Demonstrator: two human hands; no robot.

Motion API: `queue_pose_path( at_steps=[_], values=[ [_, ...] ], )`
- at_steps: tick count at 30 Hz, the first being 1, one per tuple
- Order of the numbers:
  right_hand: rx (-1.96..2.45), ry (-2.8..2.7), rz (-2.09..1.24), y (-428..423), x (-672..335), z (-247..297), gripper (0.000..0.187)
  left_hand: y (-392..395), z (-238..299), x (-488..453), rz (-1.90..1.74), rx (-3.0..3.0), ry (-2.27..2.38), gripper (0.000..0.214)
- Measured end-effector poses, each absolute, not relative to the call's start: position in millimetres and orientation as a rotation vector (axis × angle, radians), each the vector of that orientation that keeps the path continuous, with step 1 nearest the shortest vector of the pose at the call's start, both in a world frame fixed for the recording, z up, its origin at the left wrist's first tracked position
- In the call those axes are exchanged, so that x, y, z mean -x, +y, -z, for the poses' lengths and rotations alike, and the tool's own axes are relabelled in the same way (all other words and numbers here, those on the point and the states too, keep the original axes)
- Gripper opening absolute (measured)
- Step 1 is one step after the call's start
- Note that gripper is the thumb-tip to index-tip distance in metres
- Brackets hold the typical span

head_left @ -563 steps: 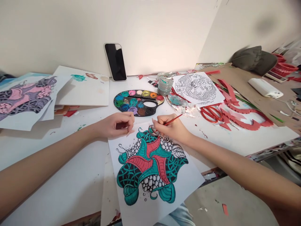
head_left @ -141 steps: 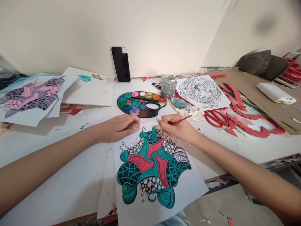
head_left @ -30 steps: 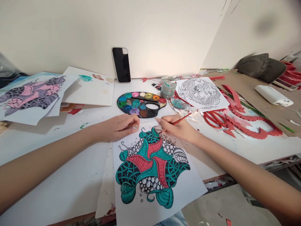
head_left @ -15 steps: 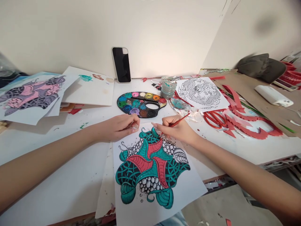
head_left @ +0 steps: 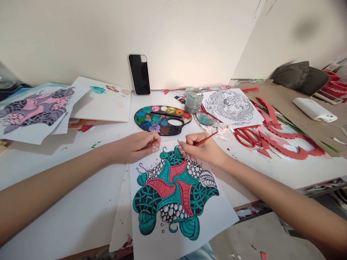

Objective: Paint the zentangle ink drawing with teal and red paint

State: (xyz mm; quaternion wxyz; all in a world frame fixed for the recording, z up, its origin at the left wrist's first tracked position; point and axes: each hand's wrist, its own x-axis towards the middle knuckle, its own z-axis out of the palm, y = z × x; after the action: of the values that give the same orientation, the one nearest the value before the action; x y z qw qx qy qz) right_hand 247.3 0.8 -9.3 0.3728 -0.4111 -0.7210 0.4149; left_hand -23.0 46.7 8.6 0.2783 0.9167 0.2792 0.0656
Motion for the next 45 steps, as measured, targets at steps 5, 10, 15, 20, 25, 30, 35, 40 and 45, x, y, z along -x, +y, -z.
queue_pose_path(
  at_steps=[5,10,15,20,25,30,35,40,45],
  values=[
    [1.038,-1.875,-1.011,0.7,-247.7,9.0,0.053,47.4,-7.4,23.5,-0.176,-2.451,0.749,0.027],
    [1.011,-1.892,-1.027,1.3,-248.0,9.6,0.054,47.0,-7.9,23.6,-0.179,-2.461,0.74,0.026],
    [1.007,-1.897,-1.005,1.9,-247.7,10.1,0.051,46.1,-8.4,23.8,-0.18,-2.462,0.736,0.027],
    [0.954,-1.923,-0.978,3.2,-247.7,11.0,0.048,47.0,-7.9,23.3,-0.172,-2.449,0.751,0.027],
    [1.011,-1.893,-0.992,2.5,-247.2,10.1,0.048,47.7,-7.8,22.1,-0.179,-2.46,0.744,0.027],
    [0.969,-1.913,-0.977,2.7,-248.8,8.2,0.045,46.7,-7.9,23.1,-0.17,-2.445,0.749,0.026],
    [1.0,-1.883,-1.01,3.9,-250.7,7.1,0.045,45.7,-8.9,23.2,-0.169,-2.446,0.747,0.027],
    [0.967,-1.867,-1.055,4.6,-251.8,7.5,0.043,45.8,-9.3,23.1,-0.169,-2.439,0.746,0.026],
    [0.917,-1.833,-1.089,4.9,-250.8,7.6,0.047,45.6,-9.4,22.4,-0.17,-2.442,0.754,0.026]
  ],
)
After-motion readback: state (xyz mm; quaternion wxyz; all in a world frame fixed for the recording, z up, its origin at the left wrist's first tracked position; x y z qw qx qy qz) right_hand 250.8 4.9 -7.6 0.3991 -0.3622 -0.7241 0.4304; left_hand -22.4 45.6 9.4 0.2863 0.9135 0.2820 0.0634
